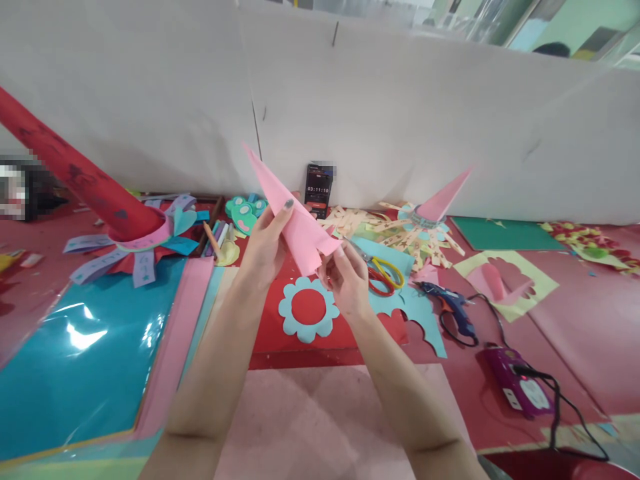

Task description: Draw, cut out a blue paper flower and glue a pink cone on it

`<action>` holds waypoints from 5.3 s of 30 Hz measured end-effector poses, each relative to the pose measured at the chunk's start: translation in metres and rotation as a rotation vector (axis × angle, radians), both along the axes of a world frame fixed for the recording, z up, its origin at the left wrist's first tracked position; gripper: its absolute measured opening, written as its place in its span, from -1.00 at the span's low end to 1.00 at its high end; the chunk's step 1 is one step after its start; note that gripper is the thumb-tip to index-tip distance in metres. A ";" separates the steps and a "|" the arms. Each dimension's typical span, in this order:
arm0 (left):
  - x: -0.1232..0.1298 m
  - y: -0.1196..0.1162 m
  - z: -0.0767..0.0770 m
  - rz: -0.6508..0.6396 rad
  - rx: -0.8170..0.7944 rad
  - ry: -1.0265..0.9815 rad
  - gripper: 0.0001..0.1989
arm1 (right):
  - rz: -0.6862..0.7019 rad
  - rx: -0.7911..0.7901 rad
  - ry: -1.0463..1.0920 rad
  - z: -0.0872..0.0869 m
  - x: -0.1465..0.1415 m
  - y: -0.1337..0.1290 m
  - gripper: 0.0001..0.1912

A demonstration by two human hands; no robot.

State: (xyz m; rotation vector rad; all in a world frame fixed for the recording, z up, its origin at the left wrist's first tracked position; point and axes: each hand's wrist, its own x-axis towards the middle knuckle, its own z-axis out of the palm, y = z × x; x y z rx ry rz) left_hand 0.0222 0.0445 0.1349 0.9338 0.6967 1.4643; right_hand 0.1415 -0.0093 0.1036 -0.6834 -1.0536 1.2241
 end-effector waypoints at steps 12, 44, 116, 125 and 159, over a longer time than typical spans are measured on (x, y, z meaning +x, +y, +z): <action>0.001 -0.003 0.000 -0.080 0.023 0.029 -0.64 | -0.156 -0.144 -0.095 -0.003 -0.004 0.003 -0.57; -0.002 0.001 -0.004 -0.081 0.065 0.085 -0.62 | -0.214 -0.118 -0.170 0.003 -0.003 -0.002 -0.54; 0.003 -0.002 -0.001 -0.030 0.040 0.106 -0.65 | -0.379 -0.140 -0.200 0.002 -0.004 0.001 -0.67; -0.003 0.006 -0.006 -0.059 0.019 -0.009 -0.62 | -0.203 -0.145 -0.012 -0.005 0.003 0.008 -0.55; -0.005 0.009 -0.006 -0.068 0.101 0.057 -0.61 | -0.192 -0.193 -0.050 -0.003 -0.001 0.008 -0.61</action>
